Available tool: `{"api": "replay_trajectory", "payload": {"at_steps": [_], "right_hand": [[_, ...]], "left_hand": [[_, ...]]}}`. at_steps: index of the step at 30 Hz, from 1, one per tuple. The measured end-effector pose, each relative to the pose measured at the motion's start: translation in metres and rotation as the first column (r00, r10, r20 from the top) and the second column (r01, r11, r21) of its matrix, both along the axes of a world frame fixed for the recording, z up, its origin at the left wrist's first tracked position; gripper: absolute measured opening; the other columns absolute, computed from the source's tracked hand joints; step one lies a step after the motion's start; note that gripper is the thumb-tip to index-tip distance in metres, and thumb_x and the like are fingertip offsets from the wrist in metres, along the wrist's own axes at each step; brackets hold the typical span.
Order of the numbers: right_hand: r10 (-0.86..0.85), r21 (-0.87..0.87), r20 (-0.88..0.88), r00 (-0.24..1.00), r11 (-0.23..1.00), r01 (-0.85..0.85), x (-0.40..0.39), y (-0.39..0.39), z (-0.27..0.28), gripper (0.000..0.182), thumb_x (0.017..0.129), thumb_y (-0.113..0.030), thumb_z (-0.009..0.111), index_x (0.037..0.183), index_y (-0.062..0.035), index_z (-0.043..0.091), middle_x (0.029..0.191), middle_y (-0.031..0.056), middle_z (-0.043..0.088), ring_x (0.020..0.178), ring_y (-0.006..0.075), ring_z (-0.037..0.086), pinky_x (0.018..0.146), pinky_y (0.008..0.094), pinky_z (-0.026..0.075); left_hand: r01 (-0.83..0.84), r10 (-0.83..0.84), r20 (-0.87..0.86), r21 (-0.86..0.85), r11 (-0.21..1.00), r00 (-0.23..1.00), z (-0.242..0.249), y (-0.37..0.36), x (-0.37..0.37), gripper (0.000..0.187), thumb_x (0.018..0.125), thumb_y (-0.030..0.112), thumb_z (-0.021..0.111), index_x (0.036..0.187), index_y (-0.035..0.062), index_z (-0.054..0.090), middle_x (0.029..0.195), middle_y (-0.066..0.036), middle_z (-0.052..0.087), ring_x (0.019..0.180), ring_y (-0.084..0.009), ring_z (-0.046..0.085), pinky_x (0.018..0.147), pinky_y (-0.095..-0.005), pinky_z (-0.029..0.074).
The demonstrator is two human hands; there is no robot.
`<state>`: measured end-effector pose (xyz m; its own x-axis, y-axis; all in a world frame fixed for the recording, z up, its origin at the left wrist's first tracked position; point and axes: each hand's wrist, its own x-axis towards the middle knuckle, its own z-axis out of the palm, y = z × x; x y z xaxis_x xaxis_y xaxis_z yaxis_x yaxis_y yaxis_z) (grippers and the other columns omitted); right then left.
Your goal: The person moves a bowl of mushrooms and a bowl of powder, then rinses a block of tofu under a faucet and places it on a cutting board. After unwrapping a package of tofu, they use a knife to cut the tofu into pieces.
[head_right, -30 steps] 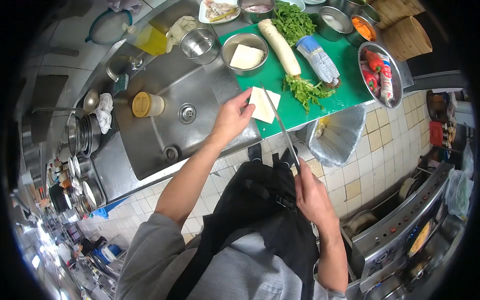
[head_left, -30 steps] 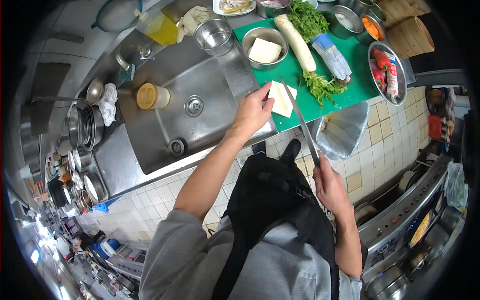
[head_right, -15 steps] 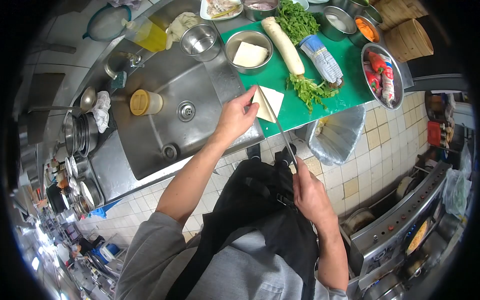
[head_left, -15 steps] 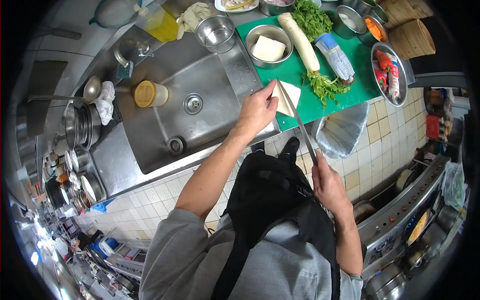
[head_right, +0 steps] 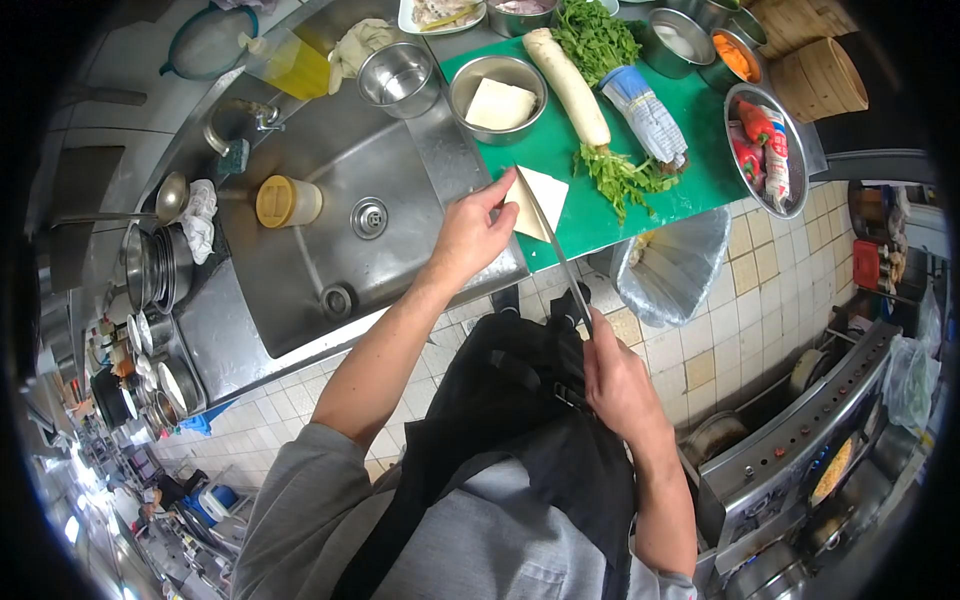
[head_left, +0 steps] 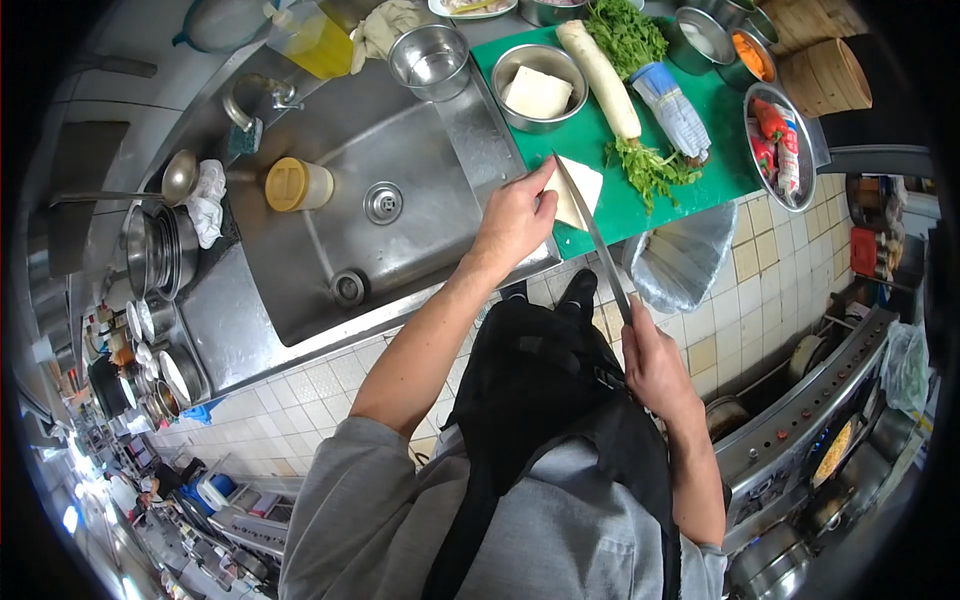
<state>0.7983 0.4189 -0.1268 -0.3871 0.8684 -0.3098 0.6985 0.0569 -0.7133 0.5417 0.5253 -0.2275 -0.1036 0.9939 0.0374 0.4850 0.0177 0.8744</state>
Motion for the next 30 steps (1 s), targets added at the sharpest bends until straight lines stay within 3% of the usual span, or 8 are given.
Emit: {"api": "replay_trajectory", "payload": {"at_steps": [19,22,23,24,25,27,28,30], "right_hand": [[0.005,0.010,0.131,0.991,1.000,-0.007,0.005,-0.010,-0.067,0.026,0.103,-0.006,0.055,0.125,0.0006,0.043,0.082,0.0345,0.064,0.082,0.0571,0.063,0.068,0.0616,0.047],[-0.004,-0.019,0.139,0.990,1.000,0.007,0.007,-0.010,-0.077,0.026,0.103,-0.006,0.054,0.126,0.0008,0.043,0.082,0.0342,0.063,0.082,0.0566,0.063,0.068,0.0613,0.048],[0.002,0.006,0.121,0.993,1.000,-0.002,0.009,-0.011,-0.081,0.027,0.103,-0.006,0.054,0.126,0.0007,0.043,0.082,0.0341,0.064,0.082,0.0562,0.064,0.068,0.0610,0.048],[0.008,0.030,0.103,0.995,0.999,-0.011,0.010,-0.012,-0.083,0.027,0.102,-0.006,0.055,0.126,0.0006,0.044,0.082,0.0340,0.064,0.081,0.0559,0.064,0.068,0.0606,0.048],[0.003,0.030,0.103,0.995,1.000,-0.006,0.010,-0.012,-0.082,0.027,0.102,-0.006,0.055,0.126,0.0006,0.044,0.082,0.0340,0.064,0.081,0.0559,0.064,0.068,0.0606,0.048],[0.020,-0.007,0.151,0.988,1.000,-0.019,0.009,-0.011,-0.079,0.038,0.102,-0.006,0.049,0.140,0.0008,0.044,0.086,0.0346,0.067,0.084,0.0553,0.066,0.073,0.0635,0.050],[0.017,-0.003,0.150,0.988,1.000,-0.016,0.009,-0.011,-0.079,0.038,0.102,-0.006,0.049,0.140,0.0008,0.044,0.086,0.0346,0.067,0.084,0.0553,0.066,0.073,0.0635,0.050],[0.015,-0.017,0.179,0.984,1.000,-0.012,0.009,-0.010,-0.080,0.039,0.102,-0.006,0.049,0.140,0.0007,0.044,0.085,0.0339,0.068,0.084,0.0547,0.066,0.073,0.0636,0.050]], "left_hand": [[0.006,-0.005,0.021,-0.053,0.999,1.000,0.001,0.001,-0.002,0.050,0.093,0.018,0.072,0.141,0.0082,0.066,0.094,-0.018,0.077,0.064,-0.0209,0.064,0.067,-0.0336,0.054],[0.064,-0.058,0.048,-0.138,0.988,0.997,0.007,0.005,-0.008,0.059,0.091,0.021,0.075,0.147,0.0101,0.062,0.117,-0.020,0.075,0.090,-0.0257,0.071,0.084,-0.0359,0.057],[0.159,-0.152,-0.159,0.032,0.987,0.975,0.021,0.008,-0.011,0.066,0.088,0.022,0.078,0.150,0.0122,0.059,0.132,-0.021,0.067,0.107,-0.0294,0.068,0.094,-0.0401,0.054],[0.282,-0.202,-0.370,0.178,0.943,0.907,0.032,0.011,-0.012,0.073,0.085,0.024,0.082,0.153,0.0143,0.056,0.147,-0.021,0.059,0.124,-0.0332,0.064,0.105,-0.0442,0.052],[0.287,-0.206,-0.370,0.178,0.941,0.906,0.038,0.017,-0.011,0.073,0.085,0.024,0.082,0.153,0.0143,0.056,0.147,-0.021,0.059,0.124,-0.0332,0.064,0.105,-0.0442,0.052],[0.682,-0.512,-0.611,0.063,0.728,0.603,0.045,0.035,-0.009,0.081,0.076,0.025,0.088,0.150,0.0183,0.055,0.163,-0.019,0.041,0.139,-0.0385,0.052,0.116,-0.0532,0.043],[0.685,-0.512,-0.613,0.066,0.726,0.601,0.047,0.043,-0.005,0.081,0.076,0.025,0.088,0.150,0.0183,0.055,0.163,-0.019,0.041,0.139,-0.0385,0.052,0.116,-0.0532,0.043],[0.748,-0.609,-0.752,-0.248,0.615,0.252,0.051,0.058,0.009,0.077,0.070,0.023,0.091,0.141,0.0191,0.060,0.151,-0.017,0.050,0.131,-0.0354,0.058,0.106,-0.0534,0.051]]}}
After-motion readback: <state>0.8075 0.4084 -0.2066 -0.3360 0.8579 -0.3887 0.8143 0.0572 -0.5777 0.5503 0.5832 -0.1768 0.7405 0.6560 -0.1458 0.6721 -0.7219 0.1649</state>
